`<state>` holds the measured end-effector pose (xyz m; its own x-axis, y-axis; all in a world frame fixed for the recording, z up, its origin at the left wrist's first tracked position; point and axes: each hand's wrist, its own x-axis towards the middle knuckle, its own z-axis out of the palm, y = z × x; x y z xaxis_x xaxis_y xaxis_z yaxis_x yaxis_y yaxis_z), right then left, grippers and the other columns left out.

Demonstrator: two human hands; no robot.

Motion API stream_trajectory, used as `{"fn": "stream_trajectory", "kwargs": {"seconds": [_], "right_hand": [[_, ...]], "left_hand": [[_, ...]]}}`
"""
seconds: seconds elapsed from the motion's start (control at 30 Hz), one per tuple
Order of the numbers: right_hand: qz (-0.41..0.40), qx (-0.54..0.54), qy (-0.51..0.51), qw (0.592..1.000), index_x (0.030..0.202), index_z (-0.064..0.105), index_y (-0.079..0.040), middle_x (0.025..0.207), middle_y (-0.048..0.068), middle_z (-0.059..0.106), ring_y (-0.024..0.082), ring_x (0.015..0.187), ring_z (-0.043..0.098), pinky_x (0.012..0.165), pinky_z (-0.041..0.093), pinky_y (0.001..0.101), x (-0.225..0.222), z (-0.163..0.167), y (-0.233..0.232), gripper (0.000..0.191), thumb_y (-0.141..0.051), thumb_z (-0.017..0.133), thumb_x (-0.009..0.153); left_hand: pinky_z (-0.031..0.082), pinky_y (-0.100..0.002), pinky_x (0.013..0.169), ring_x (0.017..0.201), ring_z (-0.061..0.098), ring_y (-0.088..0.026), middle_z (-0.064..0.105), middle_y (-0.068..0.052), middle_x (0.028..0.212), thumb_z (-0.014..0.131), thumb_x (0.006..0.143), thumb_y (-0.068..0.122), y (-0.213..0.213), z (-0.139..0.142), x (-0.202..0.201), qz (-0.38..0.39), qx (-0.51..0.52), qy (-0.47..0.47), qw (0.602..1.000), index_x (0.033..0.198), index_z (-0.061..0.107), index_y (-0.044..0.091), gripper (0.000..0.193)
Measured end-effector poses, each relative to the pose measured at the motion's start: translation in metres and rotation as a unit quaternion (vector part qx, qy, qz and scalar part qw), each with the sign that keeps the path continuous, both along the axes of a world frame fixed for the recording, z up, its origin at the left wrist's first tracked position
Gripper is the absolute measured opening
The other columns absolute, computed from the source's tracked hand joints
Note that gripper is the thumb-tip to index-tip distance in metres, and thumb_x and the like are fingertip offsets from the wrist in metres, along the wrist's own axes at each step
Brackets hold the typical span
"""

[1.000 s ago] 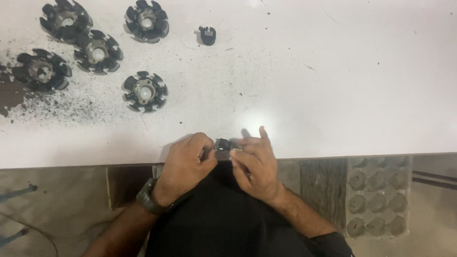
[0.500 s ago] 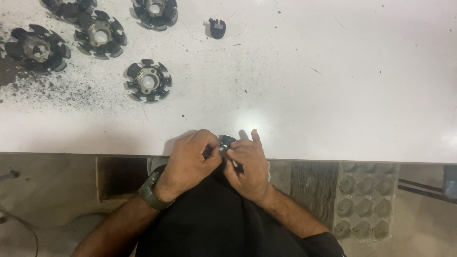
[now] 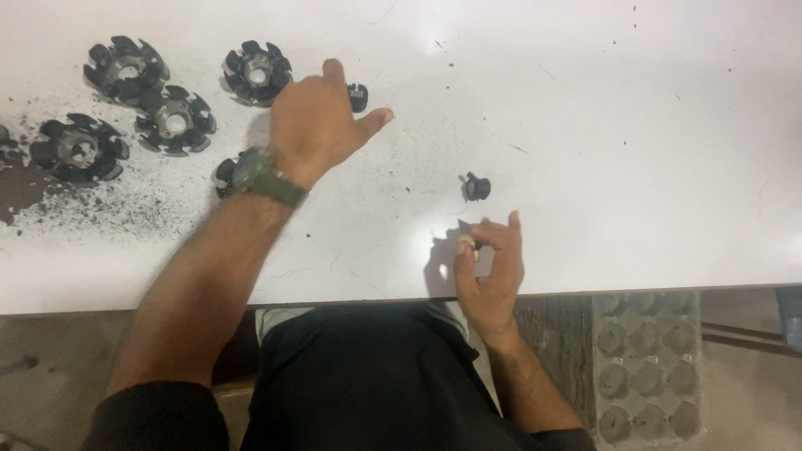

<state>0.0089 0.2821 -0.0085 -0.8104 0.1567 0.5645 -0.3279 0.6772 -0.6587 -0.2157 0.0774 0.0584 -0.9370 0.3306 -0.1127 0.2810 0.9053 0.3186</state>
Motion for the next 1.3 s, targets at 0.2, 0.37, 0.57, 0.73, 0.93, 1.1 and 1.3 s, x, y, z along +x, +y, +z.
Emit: {"fn": "stream_trajectory", "kwargs": {"seconds": [0.2,0.37,0.57,0.73,0.93,1.1,1.3], "right_hand": [[0.015,0.036,-0.053,0.998,0.105,0.066,-0.009,0.098,0.005,0.064,0.026,0.11,0.064,0.131,0.022,0.0613,0.002,0.003,-0.002,0.013,-0.002,0.06,0.095],[0.063,0.076,-0.088,0.991,0.109,0.073,-0.009,0.105,0.008,0.061,0.031,0.121,0.056,0.126,0.019,0.0637,0.004,0.012,-0.003,0.018,-0.012,0.07,0.091],[0.131,0.124,-0.125,0.976,0.112,0.072,-0.007,0.112,0.011,0.059,0.032,0.121,0.053,0.119,0.016,0.068,0.005,0.015,-0.046,0.041,-0.031,0.085,0.08],[0.098,0.136,-0.107,0.98,0.112,0.072,-0.009,0.112,0.008,0.061,0.031,0.123,0.055,0.123,0.021,0.0646,0.006,0.017,-0.058,0.034,-0.021,0.083,0.081],[0.078,0.155,-0.072,0.982,0.108,0.071,-0.008,0.108,0.007,0.06,0.029,0.119,0.056,0.124,0.02,0.0673,0.008,0.003,-0.062,0.035,-0.019,0.085,0.078],[0.056,0.159,-0.063,0.984,0.103,0.071,-0.008,0.104,0.008,0.059,0.031,0.116,0.057,0.123,0.021,0.0668,0.008,0.002,-0.068,0.034,-0.017,0.085,0.074],[0.066,0.153,-0.071,0.984,0.106,0.073,-0.007,0.104,0.009,0.059,0.031,0.115,0.057,0.122,0.019,0.0668,0.013,0.0,-0.063,0.035,-0.021,0.085,0.077]], "left_hand": [[0.058,-0.04,0.055,0.07,0.071,-0.028,0.07,-0.015,0.086,0.066,0.099,0.024,0.017,-0.01,0.0,-0.038,0.057,0.0,0.998,0.115,0.058,-0.001,0.031],[0.051,-0.043,0.083,0.094,0.062,-0.024,0.066,-0.009,0.099,0.078,0.089,0.022,-0.011,-0.03,0.12,-0.15,0.153,0.009,0.977,0.112,0.059,0.008,0.033],[0.04,-0.053,0.11,0.115,0.058,-0.03,0.064,-0.008,0.11,0.087,0.075,0.021,-0.034,-0.045,0.184,-0.156,0.238,0.141,0.948,0.112,0.06,0.009,0.047],[0.035,-0.057,0.115,0.128,0.052,-0.033,0.06,-0.014,0.125,0.085,0.072,0.021,-0.052,-0.035,0.19,-0.15,0.241,0.126,0.95,0.121,0.062,0.004,0.057],[0.029,-0.061,0.117,0.137,0.046,-0.036,0.06,-0.014,0.129,0.084,0.077,0.029,-0.059,-0.037,0.206,-0.061,0.253,0.125,0.957,0.098,0.069,0.008,0.033],[0.028,-0.059,0.123,0.143,0.05,-0.03,0.064,-0.007,0.132,0.079,0.086,0.018,-0.054,-0.047,0.202,-0.06,0.287,0.092,0.952,0.096,0.073,0.013,0.012],[0.026,-0.062,0.119,0.138,0.049,-0.034,0.063,-0.01,0.126,0.081,0.078,0.019,-0.065,-0.042,0.206,-0.051,0.23,0.096,0.967,0.084,0.07,0.011,0.015]]}}
